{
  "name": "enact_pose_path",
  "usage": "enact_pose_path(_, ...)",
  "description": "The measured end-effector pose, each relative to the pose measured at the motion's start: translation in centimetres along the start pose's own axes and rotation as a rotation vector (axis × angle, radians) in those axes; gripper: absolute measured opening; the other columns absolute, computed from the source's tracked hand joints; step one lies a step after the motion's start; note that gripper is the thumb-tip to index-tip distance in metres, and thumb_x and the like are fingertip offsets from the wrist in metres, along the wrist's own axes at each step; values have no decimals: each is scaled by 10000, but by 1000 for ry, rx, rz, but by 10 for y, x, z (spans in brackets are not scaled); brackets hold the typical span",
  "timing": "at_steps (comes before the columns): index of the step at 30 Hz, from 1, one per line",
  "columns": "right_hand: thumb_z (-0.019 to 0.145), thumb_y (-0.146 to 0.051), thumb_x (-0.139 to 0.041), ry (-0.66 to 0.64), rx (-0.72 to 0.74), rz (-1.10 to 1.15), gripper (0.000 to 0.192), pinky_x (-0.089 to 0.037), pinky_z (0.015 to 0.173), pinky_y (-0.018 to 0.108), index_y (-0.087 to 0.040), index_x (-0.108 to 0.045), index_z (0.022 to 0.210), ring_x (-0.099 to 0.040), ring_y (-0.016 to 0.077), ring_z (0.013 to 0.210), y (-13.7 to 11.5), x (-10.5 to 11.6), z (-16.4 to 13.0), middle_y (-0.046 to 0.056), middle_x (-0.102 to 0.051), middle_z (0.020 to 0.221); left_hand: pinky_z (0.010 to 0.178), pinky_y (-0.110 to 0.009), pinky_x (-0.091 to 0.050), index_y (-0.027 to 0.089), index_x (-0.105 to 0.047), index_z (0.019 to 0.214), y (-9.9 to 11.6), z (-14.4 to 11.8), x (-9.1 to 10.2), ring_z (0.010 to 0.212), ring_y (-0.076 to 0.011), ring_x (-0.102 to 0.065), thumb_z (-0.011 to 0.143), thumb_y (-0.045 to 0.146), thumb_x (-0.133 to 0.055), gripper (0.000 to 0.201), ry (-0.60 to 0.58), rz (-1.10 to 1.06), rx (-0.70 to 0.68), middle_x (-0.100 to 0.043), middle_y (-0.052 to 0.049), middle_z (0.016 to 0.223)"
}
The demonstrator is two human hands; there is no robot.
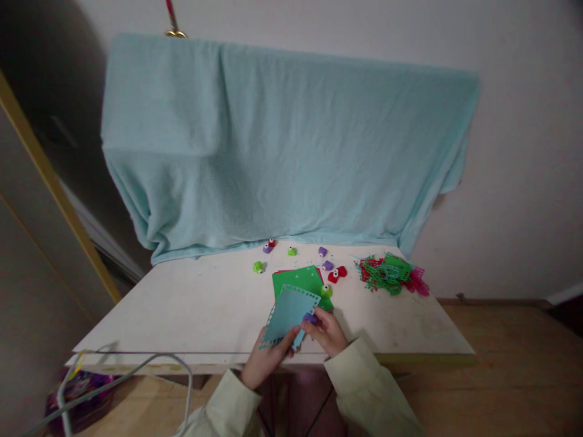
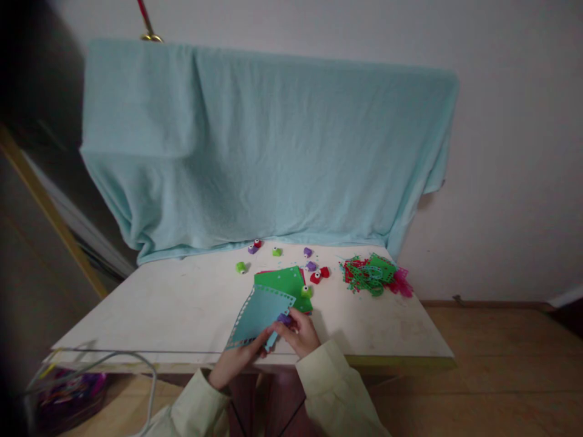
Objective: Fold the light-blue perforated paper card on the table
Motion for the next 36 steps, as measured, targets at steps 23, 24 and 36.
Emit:
enact_pose_path(23,743,-465,-640,24,-4,-55,326,-372,528,220,-159,-594,844,-463,125,605,-2,0,0,-6,-528,678,542,-226,-484,177,-674,733,-1,0,2,514,-151,-583,866,476,-381,440,-13,-44,63,-650,-38,569)
enact_pose_path(24,743,-467,-638,26,-6,-59,327,-369,523,218,-159,-592,845,-460,123,600,-2,0,0,-8,-523,674,538,-226,-483,177,-673,728,0,0,2,511,-152,-581,865,478,-382,441,-11,-43,67,-649,-41,569)
enact_pose_path(36,752,-411,-637,90,84,-237,255,-365,542,236,-163,-588,723,-453,140,593,-9,2,-6,-10,-510,618,589,-251,-503,169,-640,886,-3,0,-2,575,-153,-586,851,480,-408,390,14,-85,77,-659,-49,713)
Point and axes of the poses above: each hand's wrist, its own z-axis towards the middle knuckle, its own x-axis out of the back of the hand, y = z × x, the point moved 1 cm from there along z, towards the middle knuckle
